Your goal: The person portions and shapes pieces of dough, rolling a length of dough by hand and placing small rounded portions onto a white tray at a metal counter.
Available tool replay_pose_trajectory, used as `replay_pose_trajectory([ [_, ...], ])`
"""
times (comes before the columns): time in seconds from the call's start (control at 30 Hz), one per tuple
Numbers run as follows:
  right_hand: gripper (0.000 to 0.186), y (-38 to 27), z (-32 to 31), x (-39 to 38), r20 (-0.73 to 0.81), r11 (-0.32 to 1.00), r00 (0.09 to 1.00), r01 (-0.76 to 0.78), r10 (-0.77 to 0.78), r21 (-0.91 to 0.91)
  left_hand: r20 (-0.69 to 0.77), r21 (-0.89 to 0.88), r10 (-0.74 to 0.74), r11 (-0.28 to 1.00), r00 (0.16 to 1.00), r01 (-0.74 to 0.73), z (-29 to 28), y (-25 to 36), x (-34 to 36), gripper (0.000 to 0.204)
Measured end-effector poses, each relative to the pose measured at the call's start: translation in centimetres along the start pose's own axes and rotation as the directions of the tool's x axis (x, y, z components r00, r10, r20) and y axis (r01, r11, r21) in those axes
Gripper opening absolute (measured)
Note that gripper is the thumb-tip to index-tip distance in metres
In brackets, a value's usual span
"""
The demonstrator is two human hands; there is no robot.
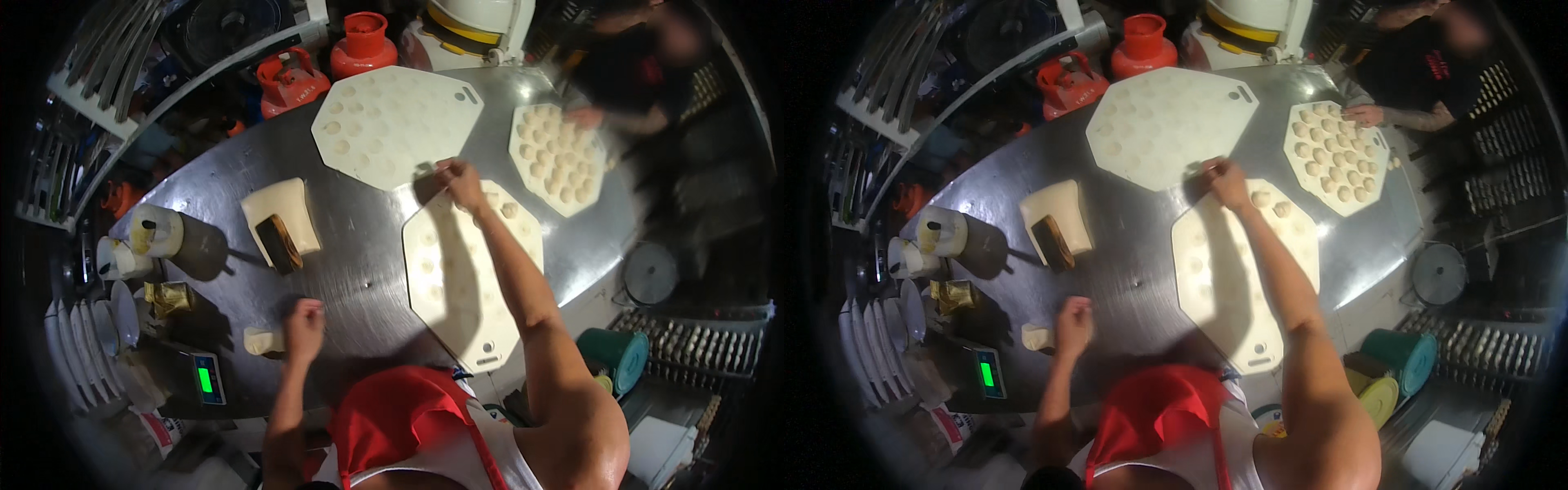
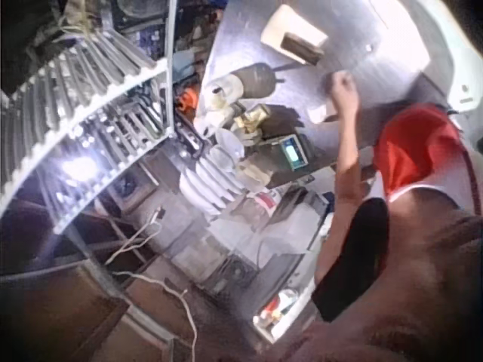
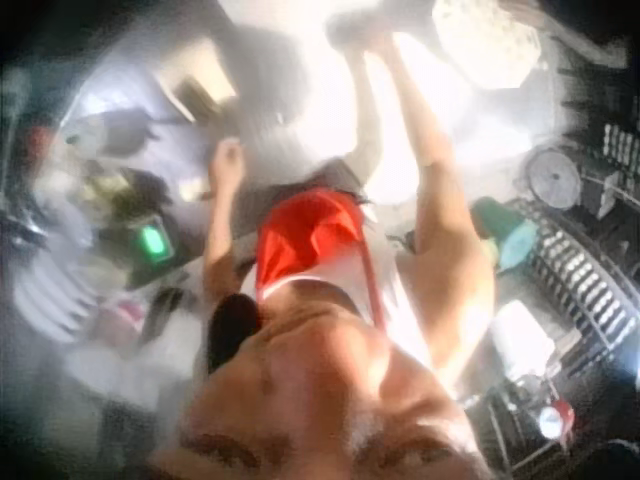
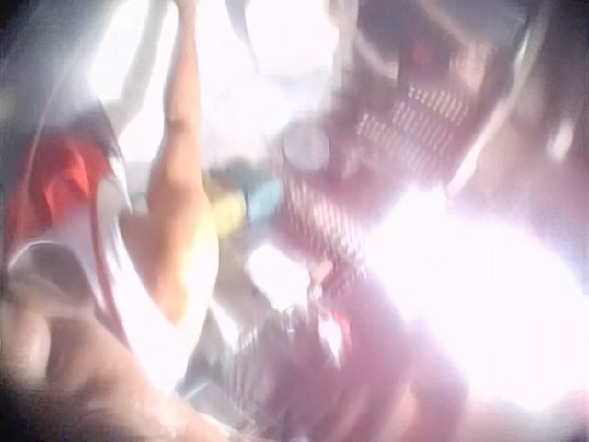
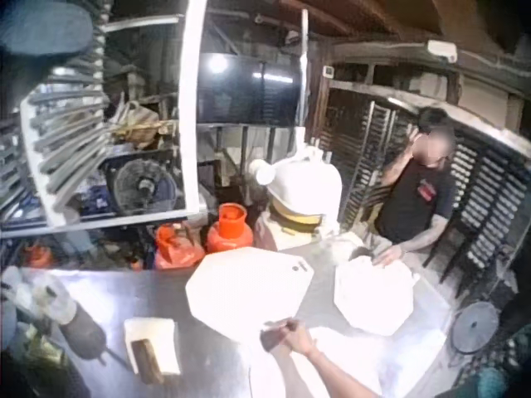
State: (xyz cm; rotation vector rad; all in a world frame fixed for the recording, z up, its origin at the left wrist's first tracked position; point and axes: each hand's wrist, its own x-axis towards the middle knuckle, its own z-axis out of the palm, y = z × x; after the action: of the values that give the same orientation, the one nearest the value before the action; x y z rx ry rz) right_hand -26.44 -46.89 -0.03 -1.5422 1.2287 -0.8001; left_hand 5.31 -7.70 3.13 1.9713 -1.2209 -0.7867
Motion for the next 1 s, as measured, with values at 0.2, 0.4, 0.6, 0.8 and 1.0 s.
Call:
replay_pose_trajectory([
  [0.2,0.054,7.6,-10.9,15.3,-0.337,0.819,0.901,0.033,-0.273,-0.573,0.326,0.074,-0.044,0.997,0.944,0.02,5.4,6.9,7.0,0.045],
  [0.4,0.06,10.7,-11.9,25.4,-0.314,0.648,0.927,-0.112,-0.205,-0.753,0.223,0.276,0.203,0.925,0.954,-0.261,7.1,9.5,20.4,0.061],
  [0.6,0.043,16.8,-14.2,31.4,-0.136,0.367,0.961,-0.04,-0.239,-0.929,0.23,0.628,0.179,0.723,0.957,-0.286,10.4,7.6,30.5,0.063],
  [0.8,0.022,12.1,-16.2,25.7,0.006,0.875,0.995,0.089,-0.098,-0.476,0.283,0.613,0.107,0.744,0.953,-0.265,8.1,7.6,29.4,0.055],
  [1.0,0.011,-0.4,-15.6,1.3,0.06,0.547,0.964,-0.197,0.258,0.814,0.372,0.196,0.017,0.976,0.928,-0.096,7.1,6.0,15.1,0.032],
])
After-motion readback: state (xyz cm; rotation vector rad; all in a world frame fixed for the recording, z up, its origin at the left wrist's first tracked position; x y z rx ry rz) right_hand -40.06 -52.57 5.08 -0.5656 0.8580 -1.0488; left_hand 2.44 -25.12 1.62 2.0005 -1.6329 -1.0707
